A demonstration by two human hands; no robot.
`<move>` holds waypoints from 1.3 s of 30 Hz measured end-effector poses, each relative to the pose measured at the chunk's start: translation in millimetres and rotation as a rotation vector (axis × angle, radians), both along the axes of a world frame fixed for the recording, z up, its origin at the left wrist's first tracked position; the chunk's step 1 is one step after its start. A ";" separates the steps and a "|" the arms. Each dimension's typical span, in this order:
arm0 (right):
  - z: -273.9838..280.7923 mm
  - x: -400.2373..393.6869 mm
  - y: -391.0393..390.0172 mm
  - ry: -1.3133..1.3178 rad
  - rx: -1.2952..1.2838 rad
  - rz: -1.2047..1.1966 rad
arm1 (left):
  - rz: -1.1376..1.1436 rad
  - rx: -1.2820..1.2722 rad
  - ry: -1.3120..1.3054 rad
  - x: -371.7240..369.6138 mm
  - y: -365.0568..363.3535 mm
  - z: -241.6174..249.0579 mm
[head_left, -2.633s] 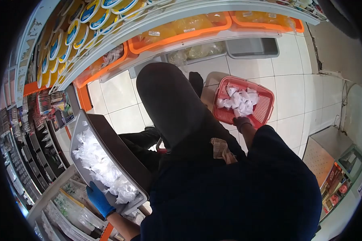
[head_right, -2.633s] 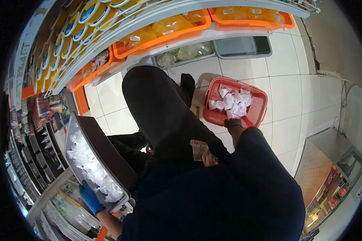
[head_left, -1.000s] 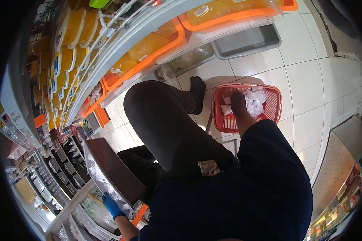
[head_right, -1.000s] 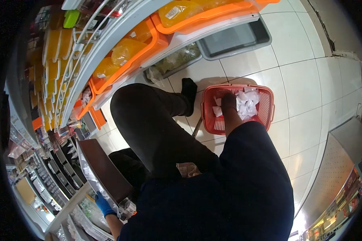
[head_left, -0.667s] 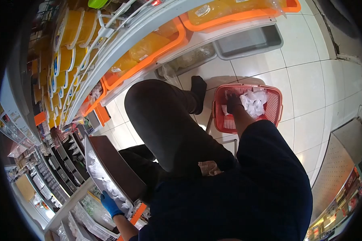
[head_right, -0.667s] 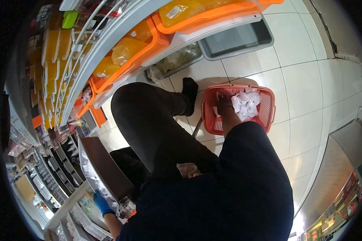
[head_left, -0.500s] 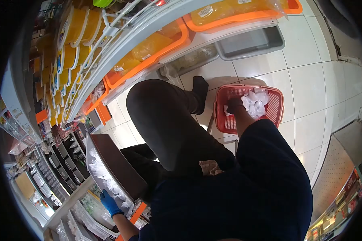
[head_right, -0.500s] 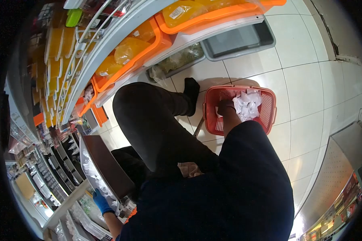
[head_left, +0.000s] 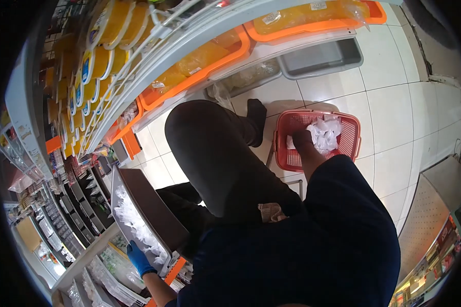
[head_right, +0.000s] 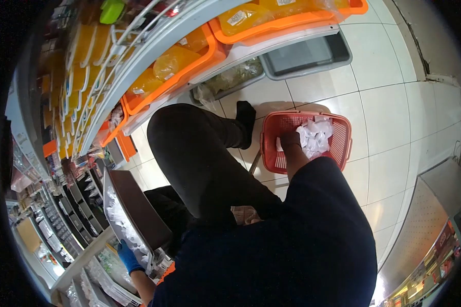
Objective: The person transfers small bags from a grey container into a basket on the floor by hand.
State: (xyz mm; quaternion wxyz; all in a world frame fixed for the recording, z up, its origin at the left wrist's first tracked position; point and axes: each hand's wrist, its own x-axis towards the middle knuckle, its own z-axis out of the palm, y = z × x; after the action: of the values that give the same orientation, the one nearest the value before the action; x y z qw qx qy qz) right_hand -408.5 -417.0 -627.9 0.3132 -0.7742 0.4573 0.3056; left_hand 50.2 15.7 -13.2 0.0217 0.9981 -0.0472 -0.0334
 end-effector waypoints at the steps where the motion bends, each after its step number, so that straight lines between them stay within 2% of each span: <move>1: 0.1 -5.4 0.9 -0.045 -0.012 0.021 | 0.001 -0.010 0.008 -1.1 -1.5 -0.6; 5: 27.7 -24.8 -11.4 -0.141 -0.110 0.139 | -0.015 -0.021 -0.010 -2.7 -2.5 -7.8; 7: 66.1 -28.0 -27.8 -0.233 -0.218 0.193 | -0.053 -0.024 -0.062 11.7 35.6 -26.4; 9: 126.0 -22.7 -47.5 -0.344 -0.308 0.209 | -0.012 -0.104 -0.004 0.0 27.5 -25.8; 11: 139.6 -22.2 -65.5 -0.457 -0.463 0.301 | 0.007 -0.237 0.077 -2.4 23.1 -29.0; 12: 180.8 -7.7 -79.2 -0.408 -0.426 0.359 | 0.023 -0.331 0.097 -0.5 30.3 -32.2; 13: 190.5 -1.9 -93.3 -0.436 -0.400 0.393 | 0.002 -0.414 0.033 4.7 44.9 -50.7; 14: 203.9 1.8 -110.2 -0.676 -0.477 0.589 | -0.012 -0.486 -0.035 9.6 60.3 -67.4; 15: 252.1 22.6 -113.8 -0.642 -0.423 0.532 | 0.009 -0.542 0.021 3.3 51.1 -54.8; 16: 273.0 35.5 -114.7 -0.738 -0.501 0.417 | 0.039 -0.597 0.080 -6.0 38.1 -42.4; 17: 319.4 53.1 -106.6 -0.797 -0.367 0.084 | 0.112 -0.759 0.119 -6.3 44.7 -49.2; 18: 359.3 74.7 -100.9 -0.848 -0.433 0.126 | 0.174 -0.926 0.149 -3.0 53.7 -60.3; 20: 427.6 116.4 -77.9 -0.909 -0.408 -0.040 | 0.129 -1.082 0.315 7.3 63.2 -62.7; 22: 468.2 148.6 -65.3 -1.036 -0.414 0.017 | 0.074 -1.007 0.206 7.6 65.8 -71.7; 23: 503.7 167.1 -49.1 -1.027 -0.412 0.058 | 0.079 -1.023 0.261 2.3 62.2 -59.7; 25: 574.3 217.1 -3.6 -1.120 -0.259 0.123 | 0.112 -1.027 0.253 3.7 64.1 -65.5; 27: 614.6 259.4 31.5 -1.238 -0.188 0.261 | 0.137 -1.013 0.236 0.9 64.0 -65.4; 29: 652.1 297.7 80.6 -1.300 -0.337 0.500 | 0.046 -0.906 -0.007 -12.0 56.7 -58.3; 30: 656.6 312.6 96.1 -1.383 -0.308 0.601 | 0.067 -0.915 -0.007 -17.5 53.1 -44.1; 32: 664.7 340.2 132.9 -1.516 -0.004 0.682 | 0.127 -0.732 0.113 -24.3 48.5 -15.8; 34: 668.7 366.1 155.6 -1.440 -0.003 0.926 | 0.106 -0.686 0.071 -25.6 51.0 -14.7; 35: 659.7 376.4 162.0 -1.485 -0.027 1.008 | 0.097 -0.657 0.087 -26.8 51.5 -12.8; 36: 651.7 382.8 169.3 -1.486 -0.019 1.020 | 0.085 -0.627 0.103 -28.0 52.3 -12.2; 38: 635.6 398.4 180.2 -1.339 -0.069 1.190 | 0.102 -0.584 0.064 -27.5 52.5 -17.1; 39: 620.3 406.0 184.1 -1.363 0.007 1.191 | 0.111 -0.535 0.038 -29.3 54.6 -20.2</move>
State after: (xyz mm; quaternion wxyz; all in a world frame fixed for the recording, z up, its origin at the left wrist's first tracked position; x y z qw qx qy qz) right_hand -2.5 -232.8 -7.6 0.3085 -0.8949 -0.3045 -0.1063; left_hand 20.9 70.3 -33.4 0.2875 0.9570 0.0008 -0.0373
